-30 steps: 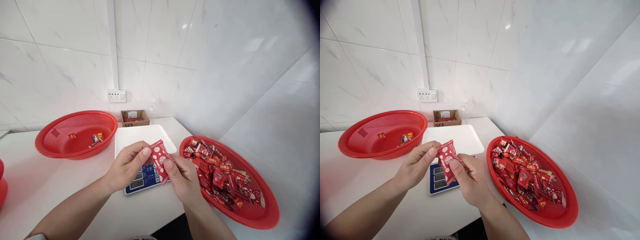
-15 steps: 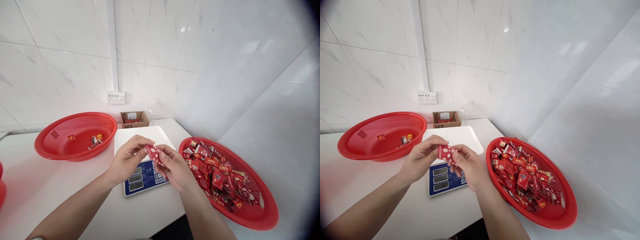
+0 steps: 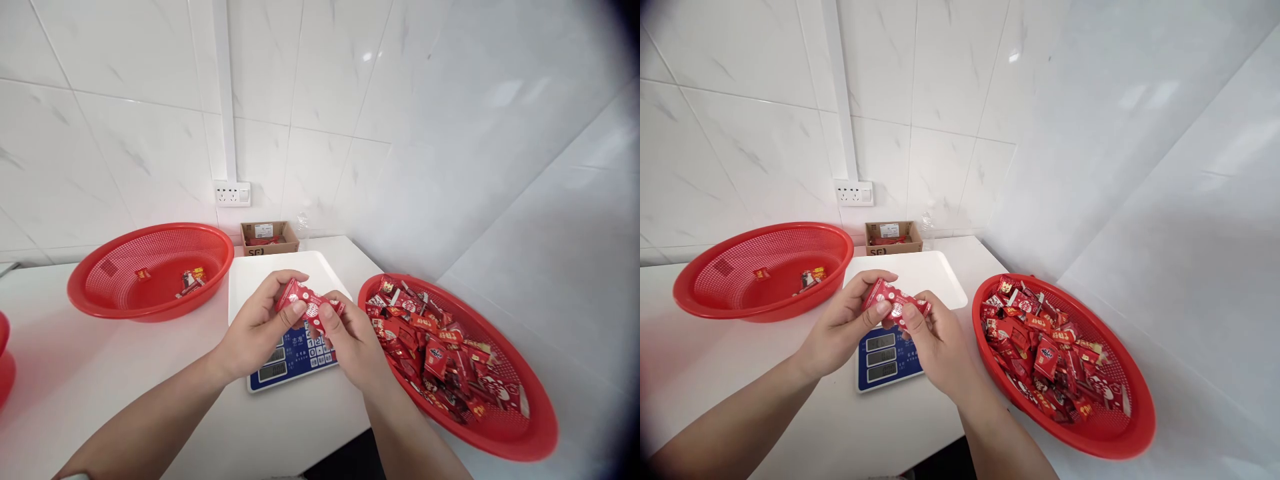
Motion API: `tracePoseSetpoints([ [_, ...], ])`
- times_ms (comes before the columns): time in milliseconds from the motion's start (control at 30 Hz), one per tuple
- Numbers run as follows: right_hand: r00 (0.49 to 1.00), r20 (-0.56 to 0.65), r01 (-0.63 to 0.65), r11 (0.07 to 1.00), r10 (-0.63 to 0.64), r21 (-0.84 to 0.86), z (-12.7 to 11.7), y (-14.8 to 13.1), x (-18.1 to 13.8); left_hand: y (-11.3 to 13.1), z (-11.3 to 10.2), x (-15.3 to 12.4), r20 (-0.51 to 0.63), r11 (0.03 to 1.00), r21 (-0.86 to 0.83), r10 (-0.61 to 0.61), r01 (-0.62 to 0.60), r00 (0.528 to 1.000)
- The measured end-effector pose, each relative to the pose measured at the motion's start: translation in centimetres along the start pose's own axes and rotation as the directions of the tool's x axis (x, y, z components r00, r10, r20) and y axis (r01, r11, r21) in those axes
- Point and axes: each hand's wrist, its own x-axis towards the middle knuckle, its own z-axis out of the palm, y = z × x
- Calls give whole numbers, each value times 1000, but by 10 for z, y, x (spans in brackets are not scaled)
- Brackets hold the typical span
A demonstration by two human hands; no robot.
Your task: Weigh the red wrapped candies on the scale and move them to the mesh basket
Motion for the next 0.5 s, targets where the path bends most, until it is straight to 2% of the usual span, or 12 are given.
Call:
tracePoseSetpoints([
  [167,992,-84,78,989,-89,-125,0,1,-1,3,3,-1,89,998,-62,-27,32,996],
  [267,992,-97,74,990,-86,-119,1,2,-3,3,4,-2,76,996,-77,-40,45,996],
  [367,992,-67,101,991,-108,-91,-1,0,-7,2,2,-3,35,996,-89,-26,29,999],
  [433,990,-20,137,988,-138,-65,-4,-2,-10,1,-2,-3,35,995,-97,-31,34,999],
  [500,993,18,121,991,-120,-55,-6,-5,-11,1,-6,-2,49,995,-93,-44,48,998],
])
